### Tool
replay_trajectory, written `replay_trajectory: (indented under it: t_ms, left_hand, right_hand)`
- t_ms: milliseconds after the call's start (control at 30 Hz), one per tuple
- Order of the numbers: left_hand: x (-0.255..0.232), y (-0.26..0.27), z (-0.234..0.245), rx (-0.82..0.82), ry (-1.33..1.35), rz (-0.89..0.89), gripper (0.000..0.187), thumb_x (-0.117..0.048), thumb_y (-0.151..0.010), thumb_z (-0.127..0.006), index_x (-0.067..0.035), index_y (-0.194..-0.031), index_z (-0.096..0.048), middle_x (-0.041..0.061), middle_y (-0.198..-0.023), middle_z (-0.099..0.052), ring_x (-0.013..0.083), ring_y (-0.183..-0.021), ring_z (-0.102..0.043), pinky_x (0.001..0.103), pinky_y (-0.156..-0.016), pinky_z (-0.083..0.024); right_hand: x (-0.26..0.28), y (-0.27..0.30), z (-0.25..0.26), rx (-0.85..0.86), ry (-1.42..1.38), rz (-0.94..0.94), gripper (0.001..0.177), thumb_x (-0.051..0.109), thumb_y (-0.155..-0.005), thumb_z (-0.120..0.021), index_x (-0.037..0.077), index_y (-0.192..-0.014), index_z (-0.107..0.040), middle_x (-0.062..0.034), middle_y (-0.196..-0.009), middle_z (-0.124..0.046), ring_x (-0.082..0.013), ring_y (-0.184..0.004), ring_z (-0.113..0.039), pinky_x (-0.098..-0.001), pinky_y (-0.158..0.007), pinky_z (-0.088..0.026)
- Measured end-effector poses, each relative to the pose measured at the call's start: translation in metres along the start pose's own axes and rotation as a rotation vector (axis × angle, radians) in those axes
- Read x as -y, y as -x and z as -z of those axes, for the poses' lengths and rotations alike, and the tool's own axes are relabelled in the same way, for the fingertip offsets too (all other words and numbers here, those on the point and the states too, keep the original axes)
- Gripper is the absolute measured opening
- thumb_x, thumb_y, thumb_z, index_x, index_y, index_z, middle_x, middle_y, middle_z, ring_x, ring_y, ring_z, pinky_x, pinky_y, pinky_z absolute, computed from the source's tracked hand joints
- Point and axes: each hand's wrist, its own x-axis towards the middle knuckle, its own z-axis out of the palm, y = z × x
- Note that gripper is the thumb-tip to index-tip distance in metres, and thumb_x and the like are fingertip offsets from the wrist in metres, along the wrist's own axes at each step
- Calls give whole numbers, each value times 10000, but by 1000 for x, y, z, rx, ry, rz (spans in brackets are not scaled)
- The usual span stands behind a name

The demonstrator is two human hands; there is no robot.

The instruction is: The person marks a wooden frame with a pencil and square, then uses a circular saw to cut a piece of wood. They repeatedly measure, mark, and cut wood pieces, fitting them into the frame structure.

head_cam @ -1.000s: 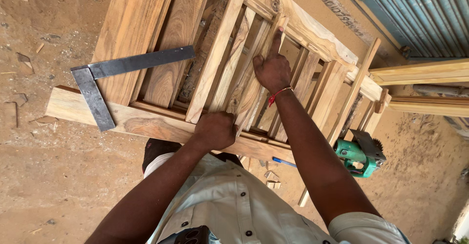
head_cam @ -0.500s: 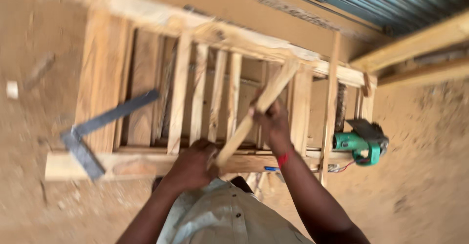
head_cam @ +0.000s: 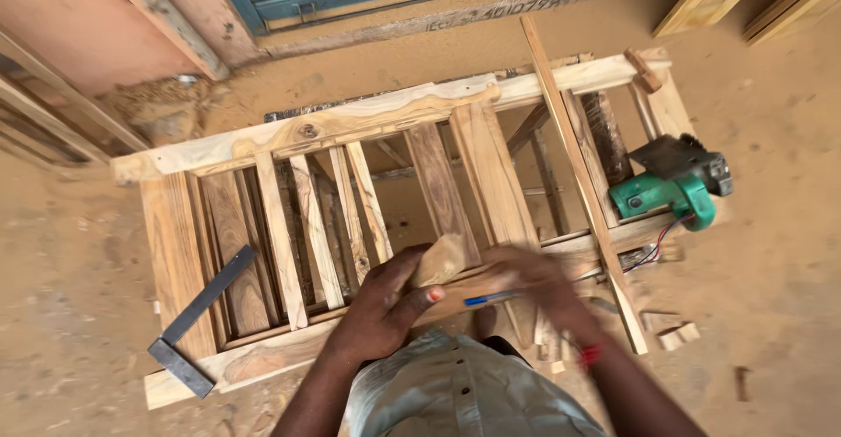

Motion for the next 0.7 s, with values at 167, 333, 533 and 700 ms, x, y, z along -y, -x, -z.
replay_trajectory:
  t_ms: [167, 333, 533, 700]
  left_hand:
    - [-2, -9, -50, -109, -21, -154, 504, -319, -1002, -657, 2, -1383, -581, 172, -1243, -631, 285, -1176, -632, 394, -1001, -521]
    - [-1, -17, -92, -161, -113, -242, 342, -346, -1045, -667, -23, -1131, -739, 128, -1134, -654, 232, -1076, -668, 368, -952, -548]
    - [-3, -23, -145, -261, 333, -47, 659, -471, -956, -682, 52, -1349, -602, 114, -1051, -706, 215, -927, -680, 362, -830, -554]
    - [-1, -20, -172, -350, 378, -53, 721, -555, -987, -600, -16, -1462, -540, 80, -951, -680, 180, -878, -646, 349, -820, -544]
  right_hand:
    - [-94, 116, 243, -886, 766, 48, 234, 98, -992, -578, 45, -1196, -681, -147, -1179, -718, -305, -1096, -664, -423, -962, -536]
    - [-187, 145, 362, -1194, -789, -219, 591, 491, -1105, -453, -45, -1346, -393, -286, -1294, -652, -399, -1189, -694, -500, -994, -581]
    - [-221, 91, 396, -1112, -1102, -337, 680, 576, -1052, -425, -57, -1298, -430, -321, -1238, -637, -395, -1074, -706, -489, -952, -601]
    - [-224, 56, 396, -930, -1531, 4, 471, 343, -1097, -530, -63, -1333, -501, -244, -1105, -688, -374, -943, -689, -516, -861, -597]
